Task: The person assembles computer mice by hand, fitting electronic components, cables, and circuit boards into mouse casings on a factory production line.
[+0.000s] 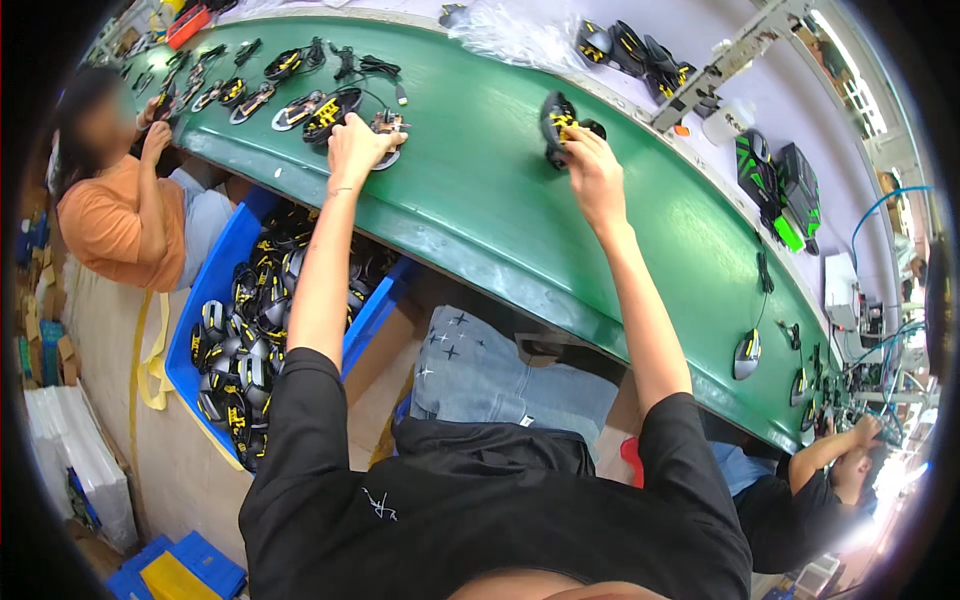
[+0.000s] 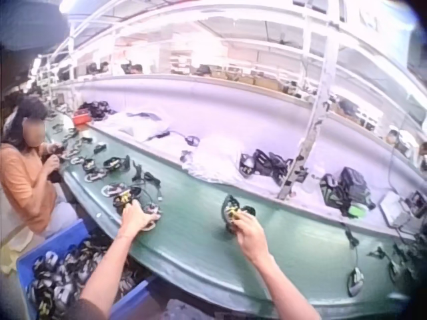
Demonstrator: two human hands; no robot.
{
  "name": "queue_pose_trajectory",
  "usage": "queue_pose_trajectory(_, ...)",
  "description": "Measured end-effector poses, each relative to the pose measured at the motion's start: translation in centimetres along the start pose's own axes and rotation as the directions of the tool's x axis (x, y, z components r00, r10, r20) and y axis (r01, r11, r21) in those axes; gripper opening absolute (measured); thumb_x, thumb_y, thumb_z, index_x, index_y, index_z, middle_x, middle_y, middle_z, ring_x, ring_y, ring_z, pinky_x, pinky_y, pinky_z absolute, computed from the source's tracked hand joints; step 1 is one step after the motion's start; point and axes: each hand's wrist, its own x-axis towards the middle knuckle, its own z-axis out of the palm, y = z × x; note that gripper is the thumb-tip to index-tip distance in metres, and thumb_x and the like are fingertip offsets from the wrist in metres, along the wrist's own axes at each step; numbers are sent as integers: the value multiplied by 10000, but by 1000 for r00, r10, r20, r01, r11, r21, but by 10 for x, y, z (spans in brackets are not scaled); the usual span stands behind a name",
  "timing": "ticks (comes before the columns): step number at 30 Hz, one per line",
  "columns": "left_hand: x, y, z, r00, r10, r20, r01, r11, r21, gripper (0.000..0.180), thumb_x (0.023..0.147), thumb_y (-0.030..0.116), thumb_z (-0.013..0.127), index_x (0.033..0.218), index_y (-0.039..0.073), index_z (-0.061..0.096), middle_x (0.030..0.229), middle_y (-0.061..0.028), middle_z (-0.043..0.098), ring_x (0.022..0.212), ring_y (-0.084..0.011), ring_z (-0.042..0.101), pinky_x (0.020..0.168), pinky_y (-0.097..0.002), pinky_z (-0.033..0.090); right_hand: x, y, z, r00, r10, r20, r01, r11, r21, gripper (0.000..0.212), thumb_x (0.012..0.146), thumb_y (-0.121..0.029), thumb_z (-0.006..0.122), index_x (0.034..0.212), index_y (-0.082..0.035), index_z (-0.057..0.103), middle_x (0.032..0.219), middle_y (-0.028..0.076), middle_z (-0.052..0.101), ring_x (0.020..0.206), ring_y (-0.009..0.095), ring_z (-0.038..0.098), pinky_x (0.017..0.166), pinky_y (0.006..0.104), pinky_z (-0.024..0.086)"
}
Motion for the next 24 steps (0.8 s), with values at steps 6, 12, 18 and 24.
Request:
queue_pose_trajectory(6,1,-2,-5,920,31,391,277,653,-705,411,736,195,799,1028,-44,636,930,-164,696,869,-236,701,717,-313,543,-20,-22,28,973,-111,202,107,994,33,259,740,40,593,951,-70,694,1217,41,639,1213,257,539,954,345,502)
queue_pose_trajectory(12,-39,28,4,797,377,471,547,-123,-828,360,877,19,620,1208,-89,530,1178,-235,606,1090,-317,625,868,-382,571,-37,-26,14,971,-32,239,32,999,5,280,720,50,582,957,-57,686,1237,38,621,1251,242,505,959,342,499)
queue_pose_trajectory(18,-122,82,0,748,434,502,636,-252,-729,392,952,279,503,1132,-59,584,1068,-227,655,883,-329,683,712,-398,591,-77,-18,-39,965,134,225,-112,988,-108,171,747,9,591,876,-47,687,1078,94,689,1116,263,602,923,361,507)
queue_pose_trajectory(24,-200,105,-6,731,427,532,663,-258,-703,496,1036,361,308,1202,-35,554,1082,-221,655,911,-340,682,728,-432,584,-64,-58,-50,887,425,180,-436,899,25,472,810,-344,708,1201,-100,610,1184,155,634,1055,306,623,891,383,516)
